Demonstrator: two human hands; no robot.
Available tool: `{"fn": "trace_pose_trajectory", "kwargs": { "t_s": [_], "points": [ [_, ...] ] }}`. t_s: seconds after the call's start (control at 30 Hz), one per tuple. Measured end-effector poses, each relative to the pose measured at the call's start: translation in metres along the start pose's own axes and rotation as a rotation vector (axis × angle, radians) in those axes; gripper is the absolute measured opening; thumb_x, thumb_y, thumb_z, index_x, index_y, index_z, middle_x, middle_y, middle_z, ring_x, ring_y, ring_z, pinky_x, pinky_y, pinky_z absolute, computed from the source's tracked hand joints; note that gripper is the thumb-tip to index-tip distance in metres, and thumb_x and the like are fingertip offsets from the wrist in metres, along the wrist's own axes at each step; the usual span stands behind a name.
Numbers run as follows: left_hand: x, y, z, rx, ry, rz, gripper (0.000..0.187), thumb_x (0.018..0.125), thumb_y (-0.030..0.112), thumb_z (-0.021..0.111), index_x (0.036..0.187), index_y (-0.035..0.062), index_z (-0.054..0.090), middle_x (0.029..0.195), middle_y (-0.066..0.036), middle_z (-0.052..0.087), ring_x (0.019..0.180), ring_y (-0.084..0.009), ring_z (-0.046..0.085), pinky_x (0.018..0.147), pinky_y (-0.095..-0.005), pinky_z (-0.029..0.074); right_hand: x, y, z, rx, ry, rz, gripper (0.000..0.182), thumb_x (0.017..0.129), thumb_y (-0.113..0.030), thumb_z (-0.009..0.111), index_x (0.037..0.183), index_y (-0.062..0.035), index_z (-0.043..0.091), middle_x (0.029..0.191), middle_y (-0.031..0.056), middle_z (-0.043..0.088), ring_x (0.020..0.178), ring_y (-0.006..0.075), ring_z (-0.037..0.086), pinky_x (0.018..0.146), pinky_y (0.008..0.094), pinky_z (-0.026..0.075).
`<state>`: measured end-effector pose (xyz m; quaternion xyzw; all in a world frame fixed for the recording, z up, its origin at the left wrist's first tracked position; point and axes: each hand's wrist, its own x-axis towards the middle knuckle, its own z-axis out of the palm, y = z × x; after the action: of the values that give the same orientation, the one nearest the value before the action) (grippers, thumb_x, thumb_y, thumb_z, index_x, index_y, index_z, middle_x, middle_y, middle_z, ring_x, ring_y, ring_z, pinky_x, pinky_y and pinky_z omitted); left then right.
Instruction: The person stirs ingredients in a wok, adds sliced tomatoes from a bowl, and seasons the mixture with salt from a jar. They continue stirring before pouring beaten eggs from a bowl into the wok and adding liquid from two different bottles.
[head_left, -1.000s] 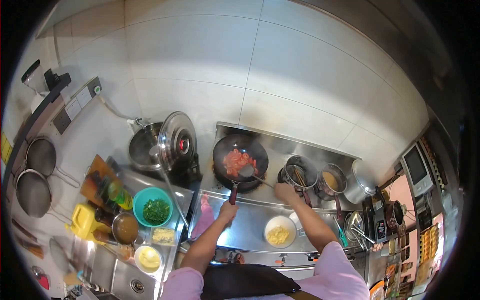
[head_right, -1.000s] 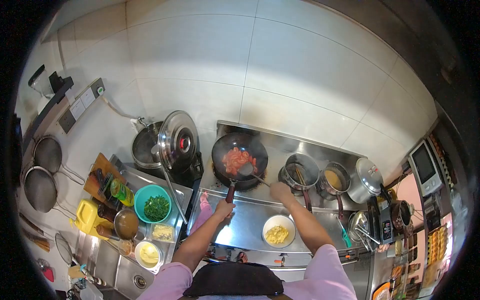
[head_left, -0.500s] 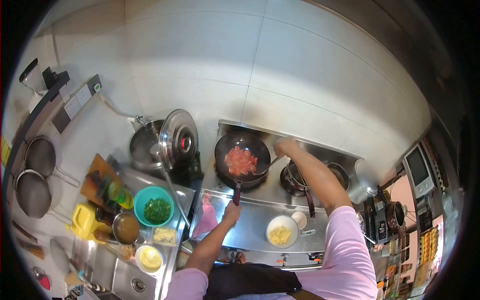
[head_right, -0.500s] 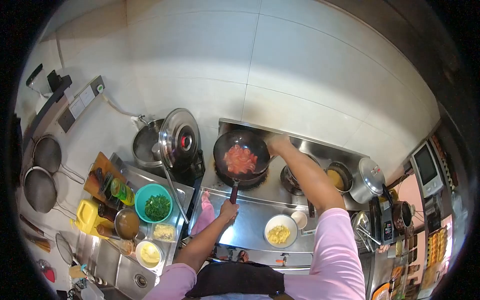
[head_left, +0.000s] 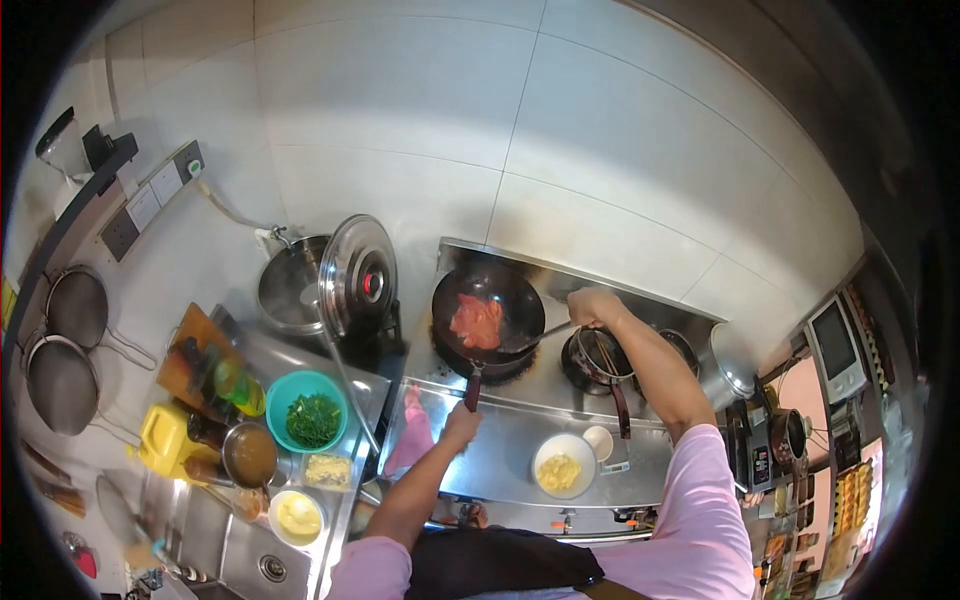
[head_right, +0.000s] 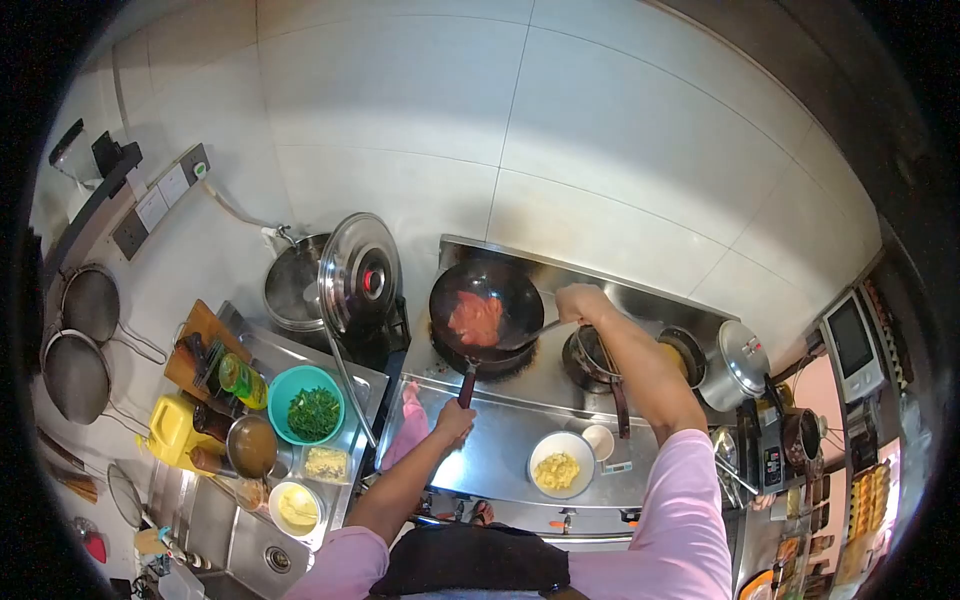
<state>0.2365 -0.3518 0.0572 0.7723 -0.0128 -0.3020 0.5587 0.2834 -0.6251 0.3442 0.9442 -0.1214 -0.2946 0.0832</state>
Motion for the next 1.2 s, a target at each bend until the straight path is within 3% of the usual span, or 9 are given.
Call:
{"fn": "trace_pose_trajectory", "kwargs": {
  "t_s": [0.23, 0.4, 0.53, 0.63, 0.73, 0.83, 1.03, 1.13, 1.2],
  "points": [
    [0.009, -0.007, -0.001, -0.042, -0.018, -0.001, 0.021, 0.083, 0.012, 0.066, 0.093, -0.0025, 0.055, 0.058, -0.008, 0.057, 0.041, -0.0169, 0.053, 0.036, -0.0339, 0.039, 0.035, -0.023, 0.06, 0.331, 0.069, -0.052, 0.024, 0.089, -0.015, 0.053, 0.09, 0.0002, 0.072, 0.066, 0.0145, 0.065, 0.054, 0.0224, 0.064, 0.044, 0.0355, 0.049],
    [0.007, -0.008, -0.002, -0.006, -0.028, -0.008, 0.02, 0.082, 0.011, 0.066, 0.09, -0.0029, 0.055, 0.059, -0.008, 0.058, 0.04, -0.0173, 0.053, 0.035, -0.0343, 0.039, 0.03, -0.005, 0.055, 0.116, 0.412, -0.067, 0.023, 0.084, -0.018, 0.059, 0.091, -0.0017, 0.074, 0.075, 0.0188, 0.071, 0.077, 0.0354, 0.071, 0.07, 0.0449, 0.055],
    [0.005, -0.005, -0.003, -0.025, -0.011, -0.009, 0.019, 0.082, 0.011, 0.066, 0.089, -0.0028, 0.055, 0.059, -0.009, 0.058, 0.04, -0.0177, 0.053, 0.034, -0.0344, 0.039, -0.007, -0.004, 0.005, -0.08, 0.043, 0.012, 0.028, 0.08, -0.011, 0.057, 0.102, -0.0073, 0.074, 0.109, 0.0199, 0.07, 0.103, 0.0373, 0.067, 0.083, 0.0457, 0.055],
    [0.005, -0.003, -0.003, -0.026, -0.023, -0.014, 0.018, 0.082, 0.011, 0.066, 0.089, -0.0025, 0.055, 0.058, -0.009, 0.058, 0.04, -0.0176, 0.053, 0.035, -0.0341, 0.039, 0.009, -0.005, 0.032, -0.043, 0.063, 0.039, 0.027, 0.08, -0.012, 0.058, 0.102, -0.0089, 0.074, 0.109, 0.0202, 0.07, 0.102, 0.0377, 0.067, 0.082, 0.0458, 0.056],
    [0.002, -0.003, -0.003, -0.01, -0.038, -0.011, 0.018, 0.082, 0.01, 0.066, 0.088, -0.002, 0.054, 0.058, -0.008, 0.057, 0.04, -0.0172, 0.053, 0.034, -0.0338, 0.039, 0.049, -0.006, 0.092, 0.114, 0.315, 0.058, 0.025, 0.082, -0.013, 0.06, 0.102, -0.009, 0.074, 0.105, 0.0199, 0.071, 0.1, 0.0374, 0.068, 0.082, 0.0456, 0.056],
    [0.007, -0.004, -0.005, -0.013, -0.048, -0.015, 0.019, 0.083, 0.01, 0.066, 0.09, -0.0015, 0.053, 0.059, -0.008, 0.057, 0.041, -0.0166, 0.052, 0.034, -0.0333, 0.039, 0.042, -0.013, 0.093, 0.062, 0.357, 0.039, 0.023, 0.087, -0.021, 0.06, 0.104, -0.0118, 0.073, 0.102, 0.0173, 0.071, 0.096, 0.0333, 0.069, 0.081, 0.0453, 0.055],
    [0.018, -0.014, -0.001, -0.025, -0.072, -0.043, 0.021, 0.083, 0.009, 0.067, 0.094, -0.0006, 0.052, 0.06, -0.007, 0.055, 0.041, -0.0158, 0.051, 0.033, -0.0328, 0.039, 0.023, -0.005, 0.078, 0.038, 0.353, 0.017, 0.022, 0.089, -0.021, 0.058, 0.103, -0.0142, 0.073, 0.099, 0.0186, 0.071, 0.093, 0.0363, 0.069, 0.082, 0.0475, 0.054],
    [0.016, -0.012, -0.002, -0.026, -0.077, -0.047, 0.021, 0.083, 0.009, 0.067, 0.094, -0.0001, 0.052, 0.06, -0.007, 0.055, 0.041, -0.0153, 0.051, 0.033, -0.0323, 0.038, 0.031, -0.002, 0.116, 0.369, 0.361, 0.079, 0.023, 0.087, -0.016, 0.056, 0.1, -0.0088, 0.074, 0.1, 0.0205, 0.071, 0.095, 0.038, 0.069, 0.082, 0.0474, 0.055],
    [0.012, -0.008, -0.004, -0.023, -0.081, -0.049, 0.021, 0.083, 0.01, 0.067, 0.095, 0.0001, 0.052, 0.06, -0.007, 0.055, 0.042, -0.0149, 0.051, 0.033, -0.0319, 0.039, 0.042, -0.008, 0.156, 0.453, 0.371, -0.051, 0.027, 0.089, -0.018, 0.052, 0.101, -0.007, 0.073, 0.1, 0.0225, 0.07, 0.094, 0.0406, 0.068, 0.082, 0.0481, 0.054]
  ]
}}
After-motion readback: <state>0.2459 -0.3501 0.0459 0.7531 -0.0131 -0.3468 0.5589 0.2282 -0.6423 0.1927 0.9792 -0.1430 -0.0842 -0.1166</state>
